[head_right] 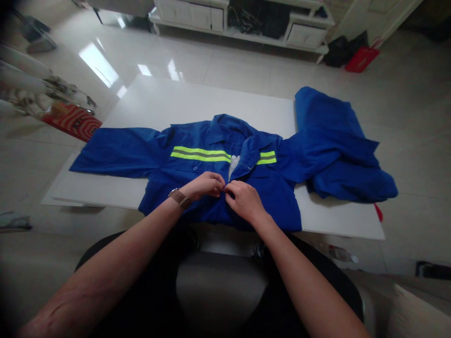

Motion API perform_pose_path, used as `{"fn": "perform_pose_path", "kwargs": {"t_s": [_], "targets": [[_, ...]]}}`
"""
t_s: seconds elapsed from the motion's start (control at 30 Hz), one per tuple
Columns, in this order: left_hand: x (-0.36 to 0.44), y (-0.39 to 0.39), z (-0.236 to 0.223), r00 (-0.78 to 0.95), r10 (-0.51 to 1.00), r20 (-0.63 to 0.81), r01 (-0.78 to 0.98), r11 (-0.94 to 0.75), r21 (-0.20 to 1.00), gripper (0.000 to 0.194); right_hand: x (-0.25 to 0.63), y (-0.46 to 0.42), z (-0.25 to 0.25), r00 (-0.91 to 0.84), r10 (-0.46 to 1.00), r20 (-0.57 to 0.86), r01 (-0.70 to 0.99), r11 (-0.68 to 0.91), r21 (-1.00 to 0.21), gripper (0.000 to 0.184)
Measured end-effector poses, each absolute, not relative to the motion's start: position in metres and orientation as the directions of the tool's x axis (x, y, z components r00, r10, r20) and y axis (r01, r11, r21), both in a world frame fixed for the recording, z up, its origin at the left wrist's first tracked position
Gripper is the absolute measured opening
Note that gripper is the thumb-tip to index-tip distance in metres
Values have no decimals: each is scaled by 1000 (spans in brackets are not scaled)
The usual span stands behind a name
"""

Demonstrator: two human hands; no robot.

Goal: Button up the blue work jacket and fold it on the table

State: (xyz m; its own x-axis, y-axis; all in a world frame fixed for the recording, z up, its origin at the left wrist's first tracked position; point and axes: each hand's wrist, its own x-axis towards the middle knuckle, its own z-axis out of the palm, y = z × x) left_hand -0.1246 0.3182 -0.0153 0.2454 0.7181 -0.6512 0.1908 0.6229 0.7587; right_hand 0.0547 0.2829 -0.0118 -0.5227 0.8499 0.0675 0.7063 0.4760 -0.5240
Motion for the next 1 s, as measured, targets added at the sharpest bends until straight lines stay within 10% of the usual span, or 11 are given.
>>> {"fn": "perform_pose_path", "kwargs": {"t_s": [0.9, 1.0], "targets": [[-130, 320, -14, 477, 772, -421, 237, 348, 907, 30, 47, 289, -24, -137, 990, -33, 531, 45, -846, 15], [-129, 317, -16, 510, 732, -452, 317, 328, 890, 30, 53, 299, -33, 57, 987, -149, 349, -160, -923, 37]]}}
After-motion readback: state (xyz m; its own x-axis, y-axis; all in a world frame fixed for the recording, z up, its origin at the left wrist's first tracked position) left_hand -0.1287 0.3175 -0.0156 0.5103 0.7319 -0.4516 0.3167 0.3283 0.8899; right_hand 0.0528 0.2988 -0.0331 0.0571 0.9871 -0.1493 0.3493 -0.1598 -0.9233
